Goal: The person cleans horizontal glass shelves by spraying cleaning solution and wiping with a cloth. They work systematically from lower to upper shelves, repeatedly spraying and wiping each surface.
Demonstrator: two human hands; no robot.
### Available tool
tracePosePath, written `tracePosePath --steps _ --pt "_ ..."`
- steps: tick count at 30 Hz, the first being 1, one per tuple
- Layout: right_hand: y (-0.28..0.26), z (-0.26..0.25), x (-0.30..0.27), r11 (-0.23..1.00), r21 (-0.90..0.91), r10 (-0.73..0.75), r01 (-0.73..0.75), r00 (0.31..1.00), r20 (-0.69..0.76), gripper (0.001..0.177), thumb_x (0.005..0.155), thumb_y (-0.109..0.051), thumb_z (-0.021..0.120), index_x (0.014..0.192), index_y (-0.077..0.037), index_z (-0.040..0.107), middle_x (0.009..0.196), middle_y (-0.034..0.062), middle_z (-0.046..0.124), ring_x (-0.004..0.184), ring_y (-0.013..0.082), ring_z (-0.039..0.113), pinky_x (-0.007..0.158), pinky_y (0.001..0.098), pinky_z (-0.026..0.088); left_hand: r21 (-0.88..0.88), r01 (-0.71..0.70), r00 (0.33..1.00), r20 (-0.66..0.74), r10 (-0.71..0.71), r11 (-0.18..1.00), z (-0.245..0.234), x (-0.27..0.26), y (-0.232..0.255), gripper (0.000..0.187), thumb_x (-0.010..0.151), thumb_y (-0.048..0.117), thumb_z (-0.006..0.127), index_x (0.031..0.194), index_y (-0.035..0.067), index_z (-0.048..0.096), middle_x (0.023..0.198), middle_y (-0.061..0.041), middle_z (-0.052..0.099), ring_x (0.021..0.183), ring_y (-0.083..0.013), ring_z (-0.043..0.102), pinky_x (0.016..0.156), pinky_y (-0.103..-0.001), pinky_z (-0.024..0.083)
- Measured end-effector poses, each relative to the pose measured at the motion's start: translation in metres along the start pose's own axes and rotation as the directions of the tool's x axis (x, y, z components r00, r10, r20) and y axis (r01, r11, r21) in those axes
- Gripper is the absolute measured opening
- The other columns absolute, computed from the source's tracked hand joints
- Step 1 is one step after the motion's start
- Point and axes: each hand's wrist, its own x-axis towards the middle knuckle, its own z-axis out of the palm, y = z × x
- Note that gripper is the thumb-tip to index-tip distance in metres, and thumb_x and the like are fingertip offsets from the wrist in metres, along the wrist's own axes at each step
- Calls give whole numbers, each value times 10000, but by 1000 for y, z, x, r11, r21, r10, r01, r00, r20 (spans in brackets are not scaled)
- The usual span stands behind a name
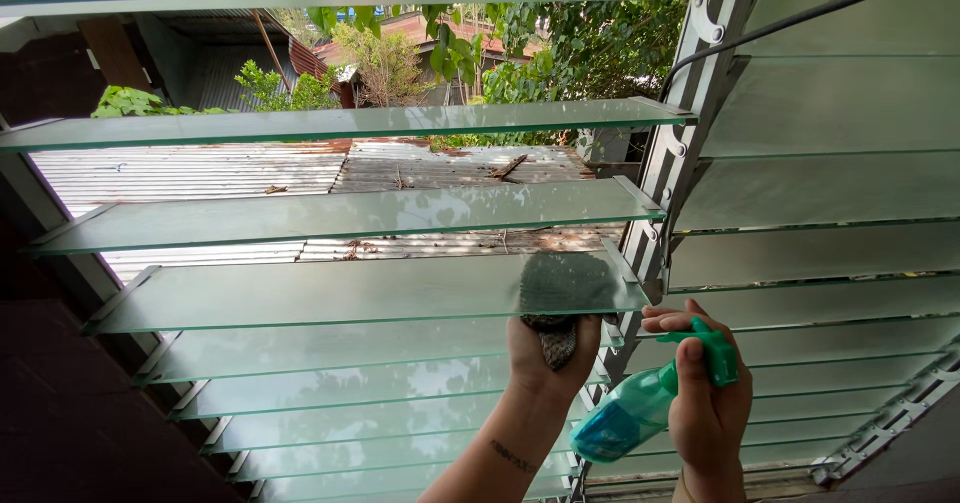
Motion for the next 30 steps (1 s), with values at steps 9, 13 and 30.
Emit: tracePosePath --steps 9,13,30 --pt "-1 -22 -4 999 -38 -10 8 999 -38 290 1158 -286 430 1173 -59 610 1116 116 730 1211 266 690 1339 513 272 206 77 997 -37 -70 976 -12 -9 -21 229 931 169 502 1012 47 678 1009 -118 712 932 -249 675 780 -333 609" --pt "0 -23 -3 998 -53 -22 19 998 -52 290 1163 -289 435 1173 -57 607 1126 110 727 1209 265 693 1343 508 270 86 133 991 -33 -131 987 -2 3 -18 232 1005 212 492 1025 58 666 1003 -105 703 952 -252 685 747 -320 609" --pt "11 10 -8 924 -301 181 -234 964 -196 236 940 -260 746 1029 -70 638 736 30 653 560 110 569 521 282 451 319 146 981 -168 -96 937 -13 -109 14 405 1022 287 443 1282 21 602 1216 -153 698 1110 -288 686 959 -442 563"
